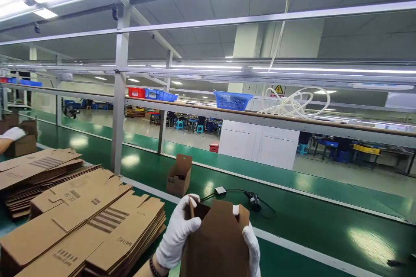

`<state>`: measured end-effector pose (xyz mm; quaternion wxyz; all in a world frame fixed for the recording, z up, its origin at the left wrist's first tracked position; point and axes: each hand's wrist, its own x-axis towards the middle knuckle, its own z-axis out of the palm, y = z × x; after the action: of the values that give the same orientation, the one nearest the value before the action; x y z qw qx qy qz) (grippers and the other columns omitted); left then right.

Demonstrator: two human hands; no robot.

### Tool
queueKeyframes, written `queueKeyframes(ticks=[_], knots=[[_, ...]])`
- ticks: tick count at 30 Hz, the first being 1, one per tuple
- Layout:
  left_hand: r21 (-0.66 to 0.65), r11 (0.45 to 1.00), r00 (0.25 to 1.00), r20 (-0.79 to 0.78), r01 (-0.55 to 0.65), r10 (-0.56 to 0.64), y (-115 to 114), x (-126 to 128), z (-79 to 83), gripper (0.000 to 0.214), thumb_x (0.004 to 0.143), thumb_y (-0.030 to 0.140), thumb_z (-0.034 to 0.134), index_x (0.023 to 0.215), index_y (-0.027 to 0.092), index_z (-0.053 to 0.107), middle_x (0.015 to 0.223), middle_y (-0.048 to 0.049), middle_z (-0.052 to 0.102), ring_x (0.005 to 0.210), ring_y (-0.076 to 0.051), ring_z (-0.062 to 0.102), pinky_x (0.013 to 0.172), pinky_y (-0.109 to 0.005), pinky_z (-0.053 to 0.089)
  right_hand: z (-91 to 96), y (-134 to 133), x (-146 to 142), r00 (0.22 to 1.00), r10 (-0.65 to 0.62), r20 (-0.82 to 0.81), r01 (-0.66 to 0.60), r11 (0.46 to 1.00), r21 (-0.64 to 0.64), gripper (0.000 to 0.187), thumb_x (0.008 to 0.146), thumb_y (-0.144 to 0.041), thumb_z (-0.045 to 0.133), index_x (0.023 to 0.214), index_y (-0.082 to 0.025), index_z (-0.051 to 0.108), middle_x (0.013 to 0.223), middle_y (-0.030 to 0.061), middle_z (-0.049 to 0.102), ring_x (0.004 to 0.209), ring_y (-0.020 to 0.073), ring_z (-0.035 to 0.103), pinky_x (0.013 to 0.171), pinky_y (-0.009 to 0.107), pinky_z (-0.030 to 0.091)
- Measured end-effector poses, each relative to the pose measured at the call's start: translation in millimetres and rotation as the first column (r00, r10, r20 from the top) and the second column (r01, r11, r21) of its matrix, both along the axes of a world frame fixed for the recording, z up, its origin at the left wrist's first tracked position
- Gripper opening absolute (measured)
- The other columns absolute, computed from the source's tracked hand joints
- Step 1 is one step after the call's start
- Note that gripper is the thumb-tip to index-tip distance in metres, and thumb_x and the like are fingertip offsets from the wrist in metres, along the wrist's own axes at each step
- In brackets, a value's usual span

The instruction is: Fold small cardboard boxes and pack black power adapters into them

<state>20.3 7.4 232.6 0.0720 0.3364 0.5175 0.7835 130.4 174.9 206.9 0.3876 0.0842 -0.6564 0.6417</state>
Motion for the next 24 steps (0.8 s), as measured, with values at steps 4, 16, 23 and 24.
queueKeyframes(ticks=[4, 16, 23, 24], knots=[[0.077, 0.973, 0.972, 0.066, 0.218, -0.224, -11, 15, 14.7, 0.069, 0.039, 0.07, 0.085, 0.071, 0.02, 0.05, 0.081, -0.0046, 0.061, 0.078, -0.024, 0.06, 0.072, -0.035, 0.049, 2.3, -8, -4, 0.997, 0.01, -0.082, -0.023, 0.986, -0.166, 0.052, 0.075, -0.07, 0.061, 0.109, -0.031, 0.06, 0.088, 0.0045, 0.06, 0.08, 0.0258, 0.061, 0.075, 0.042, 0.053], [0.059, 0.983, 0.978, -0.105, -0.174, 0.18, -45, -6, 27.7, 0.056, 0.024, 0.054, 0.092, 0.055, 0.018, 0.063, 0.06, -0.0014, 0.055, 0.057, -0.017, 0.049, 0.051, -0.028, 0.042, 15.1, -35, -4, 0.981, 0.191, 0.02, -0.192, 0.978, 0.082, 0.089, 0.074, -0.084, 0.05, 0.145, -0.031, 0.045, 0.157, 0.0058, 0.033, 0.145, 0.0287, 0.027, 0.12, 0.043, 0.017], [0.076, 0.996, 0.992, -0.108, -0.055, 0.063, -41, 1, 30.4, 0.051, 0.047, 0.061, 0.087, 0.062, 0.019, 0.062, 0.051, 0.0017, 0.049, 0.054, -0.014, 0.049, 0.049, -0.023, 0.042, 19.6, -45, -7, 0.984, 0.176, 0.031, -0.178, 0.982, 0.072, 0.077, 0.071, -0.075, 0.066, 0.132, -0.029, 0.06, 0.152, 0.0089, 0.04, 0.138, 0.0321, 0.038, 0.113, 0.046, 0.032], [0.045, 0.997, 0.993, -0.089, -0.069, 0.072, -39, 0, 30.6, 0.051, 0.047, 0.06, 0.087, 0.067, 0.019, 0.063, 0.053, 0.0019, 0.051, 0.054, -0.014, 0.049, 0.049, -0.023, 0.042, 20.6, -47, -8, 0.989, 0.142, 0.039, -0.144, 0.989, 0.046, 0.071, 0.074, -0.073, 0.065, 0.127, -0.027, 0.063, 0.145, 0.0096, 0.048, 0.134, 0.0313, 0.044, 0.111, 0.045, 0.035]])
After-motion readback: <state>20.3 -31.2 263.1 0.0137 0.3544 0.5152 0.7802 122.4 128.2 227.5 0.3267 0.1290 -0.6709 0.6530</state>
